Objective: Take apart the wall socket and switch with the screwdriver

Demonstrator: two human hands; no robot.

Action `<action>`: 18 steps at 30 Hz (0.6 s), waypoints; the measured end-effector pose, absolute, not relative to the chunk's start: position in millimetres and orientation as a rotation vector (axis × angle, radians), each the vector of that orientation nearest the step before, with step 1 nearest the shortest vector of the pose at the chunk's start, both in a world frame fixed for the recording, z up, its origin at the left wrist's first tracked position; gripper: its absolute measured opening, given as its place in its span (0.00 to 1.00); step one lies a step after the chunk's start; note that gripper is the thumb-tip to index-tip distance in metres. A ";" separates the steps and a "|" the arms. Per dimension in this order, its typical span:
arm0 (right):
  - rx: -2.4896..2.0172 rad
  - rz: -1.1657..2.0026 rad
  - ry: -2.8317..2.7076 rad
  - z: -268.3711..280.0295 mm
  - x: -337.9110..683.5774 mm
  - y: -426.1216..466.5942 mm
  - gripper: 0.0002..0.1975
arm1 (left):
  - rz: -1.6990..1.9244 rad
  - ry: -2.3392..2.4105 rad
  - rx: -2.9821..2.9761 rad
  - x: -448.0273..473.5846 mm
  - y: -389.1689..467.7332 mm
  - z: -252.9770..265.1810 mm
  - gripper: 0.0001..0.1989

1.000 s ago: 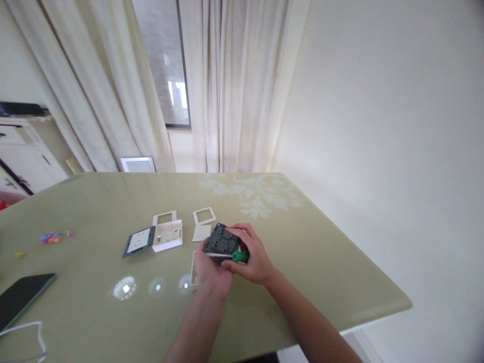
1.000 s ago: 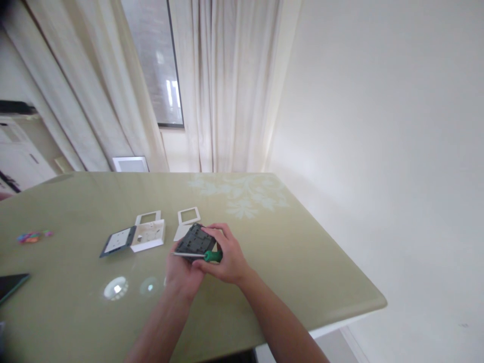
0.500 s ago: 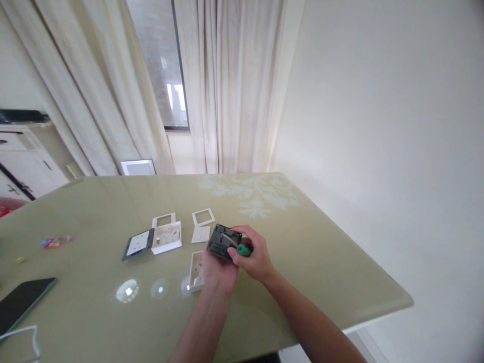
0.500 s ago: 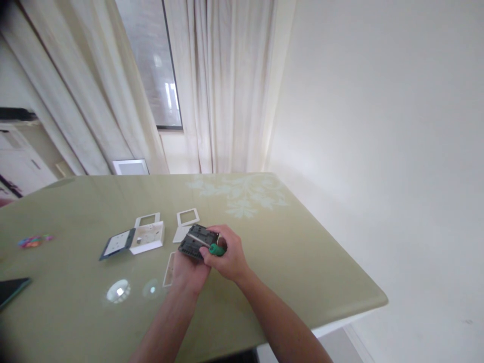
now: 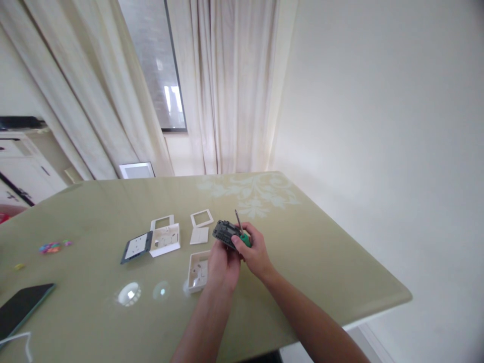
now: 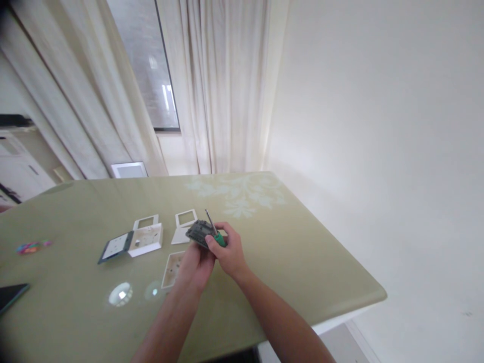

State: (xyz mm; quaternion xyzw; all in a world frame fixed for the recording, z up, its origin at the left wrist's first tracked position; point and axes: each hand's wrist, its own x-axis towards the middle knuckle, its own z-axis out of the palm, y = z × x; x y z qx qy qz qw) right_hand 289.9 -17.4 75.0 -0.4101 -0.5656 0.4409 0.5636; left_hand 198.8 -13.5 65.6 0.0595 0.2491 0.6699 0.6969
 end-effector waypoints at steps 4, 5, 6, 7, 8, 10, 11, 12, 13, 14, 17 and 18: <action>-0.962 1.058 -1.281 71.7 289.5 -14.9 0.18 | 1.493 0.627 0.177 201.2 -15.3 68.1 0.04; -0.957 1.060 -1.273 71.5 290.0 -14.3 0.18 | 1.495 0.637 0.185 202.2 -15.3 69.4 0.04; -0.953 1.062 -1.264 71.6 290.6 -13.8 0.19 | 1.496 0.645 0.193 203.4 -15.0 70.7 0.03; -0.948 1.064 -1.253 71.9 291.3 -13.2 0.19 | 1.494 0.652 0.199 204.7 -14.4 72.2 0.03; -0.942 1.070 -1.242 72.2 292.0 -12.6 0.19 | 1.492 0.659 0.203 206.0 -13.3 73.5 0.03; -0.931 1.091 -1.212 72.9 292.9 -10.8 0.20 | 1.490 0.674 0.201 208.0 -10.3 75.8 0.02; -0.924 1.107 -1.193 73.1 293.1 -9.8 0.21 | 1.491 0.684 0.193 208.4 -8.5 76.8 0.04; -0.917 1.124 -1.173 73.1 293.3 -8.5 0.22 | 1.492 0.695 0.183 208.1 -6.6 77.6 0.06; -0.911 1.139 -1.149 72.9 293.4 -7.1 0.23 | 1.493 0.708 0.170 207.0 -4.7 78.5 0.08; -0.905 1.151 -1.123 72.6 293.4 -5.6 0.24 | 1.494 0.723 0.159 204.7 -2.9 79.6 0.10; -0.901 1.160 -1.041 70.7 293.9 -0.3 0.25 | 1.476 0.770 0.160 189.6 3.5 84.1 0.10; -0.906 1.158 -1.013 69.9 294.2 1.6 0.25 | 1.462 0.786 0.177 181.5 6.9 86.2 0.09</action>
